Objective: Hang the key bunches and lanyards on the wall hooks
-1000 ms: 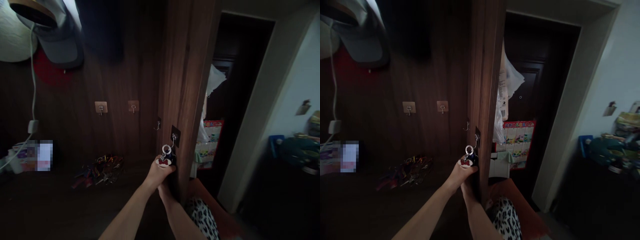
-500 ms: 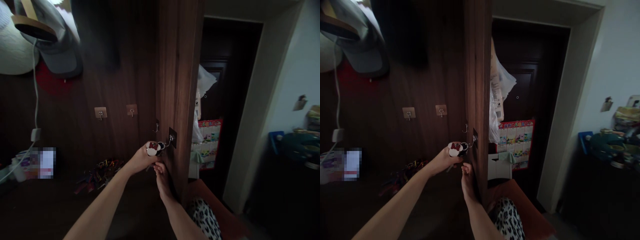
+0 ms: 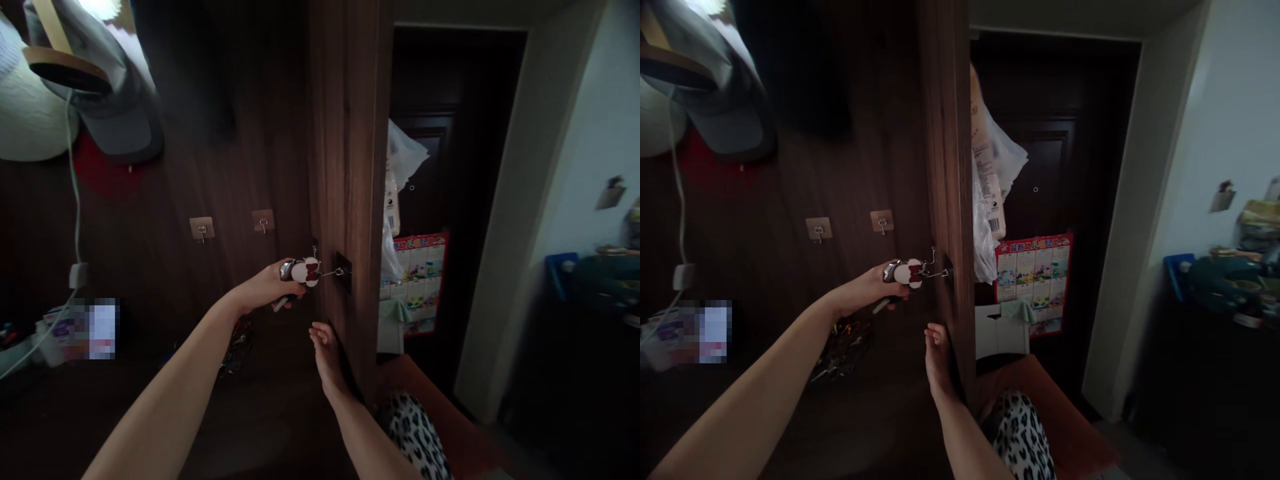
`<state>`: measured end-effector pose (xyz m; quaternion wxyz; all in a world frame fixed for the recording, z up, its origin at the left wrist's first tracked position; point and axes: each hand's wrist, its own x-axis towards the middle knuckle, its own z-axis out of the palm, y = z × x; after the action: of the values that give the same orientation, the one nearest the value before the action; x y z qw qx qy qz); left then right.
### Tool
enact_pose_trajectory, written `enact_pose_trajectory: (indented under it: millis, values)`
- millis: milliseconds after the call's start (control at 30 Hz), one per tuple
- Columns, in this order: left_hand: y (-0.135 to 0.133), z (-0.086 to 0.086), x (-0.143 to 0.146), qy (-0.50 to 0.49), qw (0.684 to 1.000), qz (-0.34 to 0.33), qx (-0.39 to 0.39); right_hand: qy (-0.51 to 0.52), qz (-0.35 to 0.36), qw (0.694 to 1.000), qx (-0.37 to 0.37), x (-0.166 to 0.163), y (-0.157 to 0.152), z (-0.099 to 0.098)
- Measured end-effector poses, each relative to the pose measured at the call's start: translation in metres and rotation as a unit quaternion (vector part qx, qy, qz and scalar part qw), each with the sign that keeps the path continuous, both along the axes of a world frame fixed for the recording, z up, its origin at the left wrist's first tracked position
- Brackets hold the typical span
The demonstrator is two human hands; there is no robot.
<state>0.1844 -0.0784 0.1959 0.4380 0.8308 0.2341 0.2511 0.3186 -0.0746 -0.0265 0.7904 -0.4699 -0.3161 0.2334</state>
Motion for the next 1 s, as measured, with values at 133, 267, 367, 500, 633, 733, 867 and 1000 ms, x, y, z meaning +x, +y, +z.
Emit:
enact_pose_trajectory:
  millis: [133,267,367,500,633,733,867,1000]
  values:
    - [-0.003,0.001,0.005,-0.013,0.999,-0.005,-0.044,0.016,0.017,1.0,0.002,-0.004,-0.011,0.01]
    - [-0.002,-0.01,0.005,0.018,0.997,0.002,-0.072,0.016,0.036,0.999,0.035,-0.011,-0.03,0.027]
    - [0.0,-0.02,0.002,0.042,0.995,-0.015,-0.092,0.059,0.021,0.997,0.053,-0.017,-0.042,0.049]
    - [0.003,-0.027,0.001,0.042,0.992,-0.041,-0.107,0.119,0.0,0.985,0.122,-0.026,-0.05,0.088]
    - [0.005,-0.026,0.0,0.042,0.993,-0.056,-0.094,0.143,-0.026,0.978,0.148,-0.036,-0.053,0.114]
    - [0.007,-0.024,0.0,0.052,0.993,-0.055,-0.086,0.17,-0.041,0.971,0.161,-0.041,-0.051,0.121]
    - [0.008,-0.022,0.001,0.046,0.994,-0.047,-0.081,0.222,-0.023,0.958,0.179,-0.039,-0.048,0.125]
    - [0.008,-0.021,0.001,0.032,0.993,-0.053,-0.096,0.285,0.016,0.94,0.19,-0.032,-0.046,0.128]
